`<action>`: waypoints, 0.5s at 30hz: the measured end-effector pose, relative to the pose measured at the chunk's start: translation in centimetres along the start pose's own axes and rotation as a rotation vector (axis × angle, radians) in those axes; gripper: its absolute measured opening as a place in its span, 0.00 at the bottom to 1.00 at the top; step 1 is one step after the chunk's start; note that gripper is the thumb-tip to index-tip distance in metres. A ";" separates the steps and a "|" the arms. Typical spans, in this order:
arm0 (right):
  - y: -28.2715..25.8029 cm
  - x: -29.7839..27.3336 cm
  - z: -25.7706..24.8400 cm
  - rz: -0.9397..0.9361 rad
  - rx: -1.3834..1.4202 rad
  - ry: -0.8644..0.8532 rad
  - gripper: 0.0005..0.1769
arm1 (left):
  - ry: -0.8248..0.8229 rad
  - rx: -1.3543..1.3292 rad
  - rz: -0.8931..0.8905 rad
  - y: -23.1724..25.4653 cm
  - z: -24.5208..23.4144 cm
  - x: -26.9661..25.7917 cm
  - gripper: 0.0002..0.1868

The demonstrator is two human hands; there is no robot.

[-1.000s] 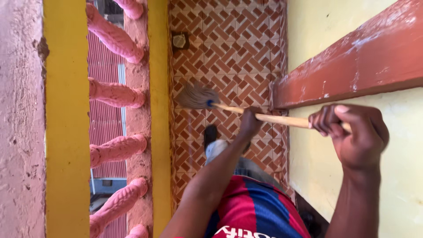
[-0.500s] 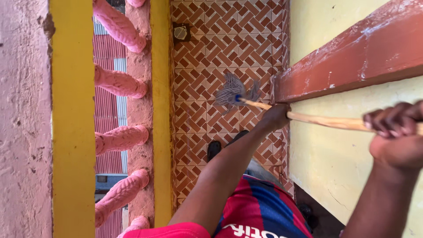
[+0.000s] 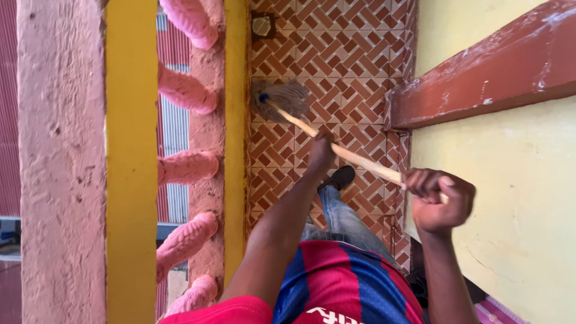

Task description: The person mops a tiled floor using a mop and a bucket of soapy water, periodically dipping and wringing the mop head by hand.

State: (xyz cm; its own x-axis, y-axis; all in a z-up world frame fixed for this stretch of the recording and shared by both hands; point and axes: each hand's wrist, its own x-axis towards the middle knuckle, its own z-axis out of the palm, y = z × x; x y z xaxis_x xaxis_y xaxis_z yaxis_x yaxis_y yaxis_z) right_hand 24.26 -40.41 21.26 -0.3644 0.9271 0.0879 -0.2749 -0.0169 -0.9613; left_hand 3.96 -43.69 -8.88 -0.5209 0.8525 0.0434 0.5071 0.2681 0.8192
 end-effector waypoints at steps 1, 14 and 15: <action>-0.4 -0.3 0.8 -0.004 -0.053 -0.037 0.20 | 0.039 0.020 -0.013 0.0 -1.0 -0.8 0.06; -9.8 3.6 4.5 0.280 -0.069 -0.170 0.26 | 0.024 0.044 -0.169 9.7 -5.6 -8.5 0.08; -10.5 3.3 5.1 0.270 -0.083 -0.177 0.26 | 0.025 0.039 -0.162 9.7 -5.2 -8.4 0.08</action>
